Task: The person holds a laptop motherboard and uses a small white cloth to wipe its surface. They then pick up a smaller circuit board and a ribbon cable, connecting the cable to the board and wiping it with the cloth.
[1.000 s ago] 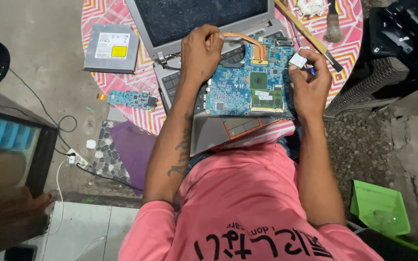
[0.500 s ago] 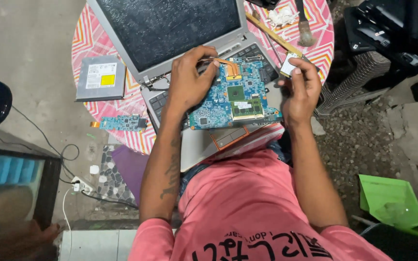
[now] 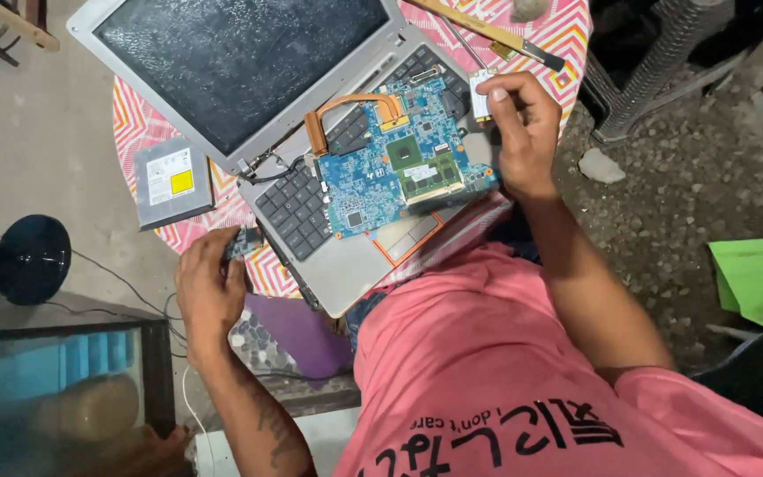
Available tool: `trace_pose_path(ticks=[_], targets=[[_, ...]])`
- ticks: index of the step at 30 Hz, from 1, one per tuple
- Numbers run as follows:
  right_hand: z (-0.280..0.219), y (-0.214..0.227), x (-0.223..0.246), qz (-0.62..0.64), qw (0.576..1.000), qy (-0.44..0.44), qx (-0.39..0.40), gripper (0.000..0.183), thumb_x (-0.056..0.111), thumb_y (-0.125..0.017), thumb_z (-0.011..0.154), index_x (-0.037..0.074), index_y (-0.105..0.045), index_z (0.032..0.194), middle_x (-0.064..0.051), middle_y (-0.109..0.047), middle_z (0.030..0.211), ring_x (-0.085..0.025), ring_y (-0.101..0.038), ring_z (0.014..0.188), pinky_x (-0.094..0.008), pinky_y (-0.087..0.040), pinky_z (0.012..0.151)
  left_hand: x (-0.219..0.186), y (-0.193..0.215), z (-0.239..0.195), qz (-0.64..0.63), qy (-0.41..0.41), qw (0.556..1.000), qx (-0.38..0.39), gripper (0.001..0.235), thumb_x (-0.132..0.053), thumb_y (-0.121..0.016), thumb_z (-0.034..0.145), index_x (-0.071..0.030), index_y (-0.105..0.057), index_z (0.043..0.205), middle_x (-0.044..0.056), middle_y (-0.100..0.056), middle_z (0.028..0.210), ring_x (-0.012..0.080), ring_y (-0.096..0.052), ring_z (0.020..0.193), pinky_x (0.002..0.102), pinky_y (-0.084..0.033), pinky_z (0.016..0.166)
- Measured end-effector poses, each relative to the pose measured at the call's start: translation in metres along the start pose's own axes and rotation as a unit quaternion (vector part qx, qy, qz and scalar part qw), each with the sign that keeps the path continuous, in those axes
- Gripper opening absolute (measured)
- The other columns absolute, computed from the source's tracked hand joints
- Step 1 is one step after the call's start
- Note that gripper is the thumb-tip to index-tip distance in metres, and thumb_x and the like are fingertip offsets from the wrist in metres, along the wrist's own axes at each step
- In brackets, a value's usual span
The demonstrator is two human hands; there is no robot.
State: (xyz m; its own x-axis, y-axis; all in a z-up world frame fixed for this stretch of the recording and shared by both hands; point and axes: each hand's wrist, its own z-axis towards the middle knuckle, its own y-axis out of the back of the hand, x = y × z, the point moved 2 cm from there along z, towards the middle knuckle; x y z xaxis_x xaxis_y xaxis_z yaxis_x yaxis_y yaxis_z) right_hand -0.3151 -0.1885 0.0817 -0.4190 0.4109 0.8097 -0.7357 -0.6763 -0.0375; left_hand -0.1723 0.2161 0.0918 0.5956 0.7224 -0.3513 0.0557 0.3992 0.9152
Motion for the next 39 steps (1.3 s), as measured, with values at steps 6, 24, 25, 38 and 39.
trace_pose_path(ticks=[6,24,25,38,39], targets=[[-0.002,-0.004,0.003,0.007,0.999,-0.019,0.032,0.022,0.022,-0.055,0.107,0.002,-0.065,0.109,-0.004,-0.059,0.091,-0.012,-0.049,0.079,-0.028,-0.038,0.069,-0.007,0.015,-0.001,0.003,0.007,0.981,-0.195,0.039,-0.026,-0.045,0.107,0.001,-0.068,0.122,0.025,-0.071,0.097,0.0492,-0.063,0.082,0.053,-0.045,0.069],[-0.005,-0.002,0.003,-0.022,0.994,-0.073,0.076,0.01,0.009,-0.062,0.103,0.002,-0.068,0.107,0.0,-0.056,0.081,-0.006,-0.042,0.067,-0.023,-0.031,0.061,-0.154,-0.066,0.025,-0.517,0.08,0.849,0.077,0.062,-0.021,-0.06,0.093,0.004,-0.039,0.146,0.024,-0.052,0.142,0.0162,-0.077,0.084,0.025,-0.052,0.084],[-0.005,-0.002,0.002,-0.014,0.993,-0.077,0.083,0.013,0.013,-0.063,0.102,0.003,-0.067,0.109,0.001,-0.053,0.077,-0.006,-0.04,0.065,-0.023,-0.03,0.059,-0.155,-0.065,0.025,-0.54,0.076,0.833,0.09,0.063,-0.01,-0.057,0.092,0.002,-0.035,0.149,0.025,-0.053,0.142,0.017,-0.077,0.087,0.024,-0.055,0.082],[-0.005,-0.004,0.01,-0.044,0.985,-0.099,0.137,0.03,0.008,-0.07,0.099,0.005,-0.063,0.128,0.003,-0.046,0.088,-0.003,-0.043,0.075,-0.018,-0.038,0.066,-0.149,-0.054,0.021,-0.441,0.031,0.893,0.081,0.06,0.002,-0.057,0.094,-0.016,-0.042,0.15,-0.005,-0.033,0.061,0.0081,-0.029,0.055,0.026,-0.022,0.053],[-0.002,-0.005,0.021,-0.044,0.984,-0.099,0.142,0.03,0.008,-0.07,0.099,0.005,-0.063,0.128,0.003,-0.046,0.088,-0.003,-0.043,0.075,-0.018,-0.038,0.066,-0.146,-0.061,0.022,-0.443,0.034,0.893,0.077,0.06,0.002,-0.057,0.094,-0.016,-0.042,0.15,-0.005,-0.033,0.061,0.0081,-0.029,0.055,0.026,-0.022,0.053]])
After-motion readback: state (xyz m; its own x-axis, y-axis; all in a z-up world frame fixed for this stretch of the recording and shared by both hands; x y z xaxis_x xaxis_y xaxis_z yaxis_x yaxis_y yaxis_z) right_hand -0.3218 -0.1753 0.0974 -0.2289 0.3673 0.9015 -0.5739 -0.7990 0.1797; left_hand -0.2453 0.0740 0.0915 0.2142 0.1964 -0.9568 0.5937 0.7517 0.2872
